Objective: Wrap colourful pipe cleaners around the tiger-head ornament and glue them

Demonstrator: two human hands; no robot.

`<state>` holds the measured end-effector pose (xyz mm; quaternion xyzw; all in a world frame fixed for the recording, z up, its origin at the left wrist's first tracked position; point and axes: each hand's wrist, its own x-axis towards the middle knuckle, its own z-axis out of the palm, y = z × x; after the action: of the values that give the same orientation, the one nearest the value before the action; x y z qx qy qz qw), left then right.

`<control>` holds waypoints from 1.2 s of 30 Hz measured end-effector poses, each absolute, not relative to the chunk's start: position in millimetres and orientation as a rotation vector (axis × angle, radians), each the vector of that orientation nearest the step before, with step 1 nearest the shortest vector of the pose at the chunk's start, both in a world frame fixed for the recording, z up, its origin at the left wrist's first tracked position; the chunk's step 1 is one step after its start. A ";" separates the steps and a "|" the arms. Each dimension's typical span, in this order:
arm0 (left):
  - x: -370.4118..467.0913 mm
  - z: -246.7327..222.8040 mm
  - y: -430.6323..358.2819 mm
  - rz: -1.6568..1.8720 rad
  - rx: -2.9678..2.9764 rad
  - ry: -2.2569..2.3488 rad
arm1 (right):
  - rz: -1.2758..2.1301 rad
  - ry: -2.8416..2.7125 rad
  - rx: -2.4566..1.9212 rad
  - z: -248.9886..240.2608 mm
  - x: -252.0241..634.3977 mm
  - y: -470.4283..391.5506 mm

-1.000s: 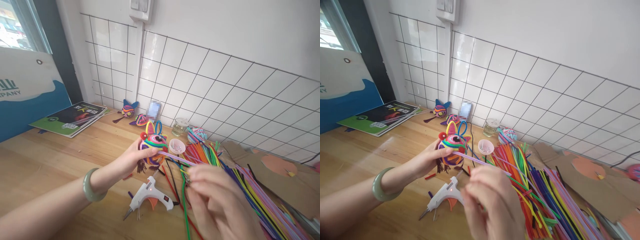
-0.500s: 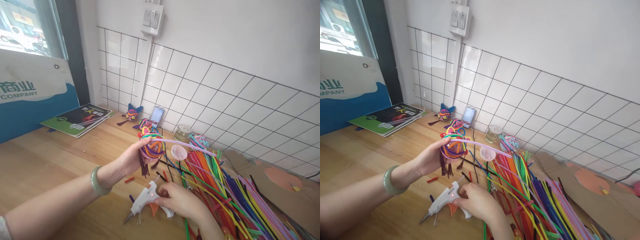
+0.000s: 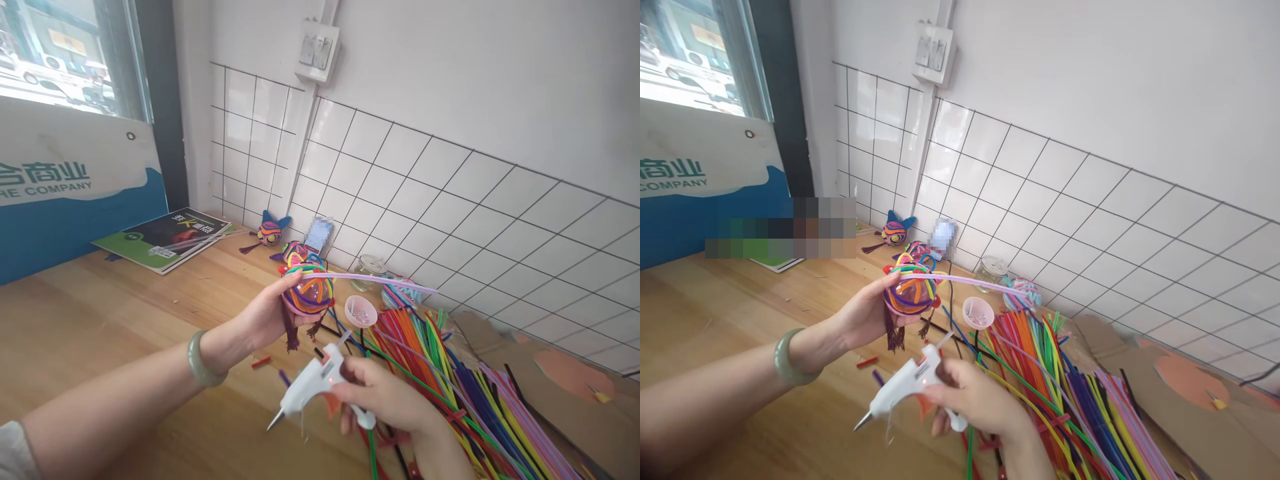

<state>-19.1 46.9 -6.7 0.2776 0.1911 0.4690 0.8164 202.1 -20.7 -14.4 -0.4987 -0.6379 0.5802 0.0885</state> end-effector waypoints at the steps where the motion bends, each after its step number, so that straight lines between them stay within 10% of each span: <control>1: -20.0 -6.9 47.3 0.999 0.600 0.386 | 1.714 -1.801 -1.459 -11.5 209.9 -21.4; 10: -19.2 -5.8 40.7 0.984 0.692 0.328 | 1.161 -0.937 -1.031 21.6 237.7 -19.2; 36: -6.7 -11.0 23.7 1.246 1.252 0.551 | 1.493 -0.810 -0.914 22.1 158.5 -62.8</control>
<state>-6.7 23.7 -11.0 0.5406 0.2377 0.5379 0.6016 158.5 -62.8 22.1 -0.3893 -0.3449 0.6361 0.5700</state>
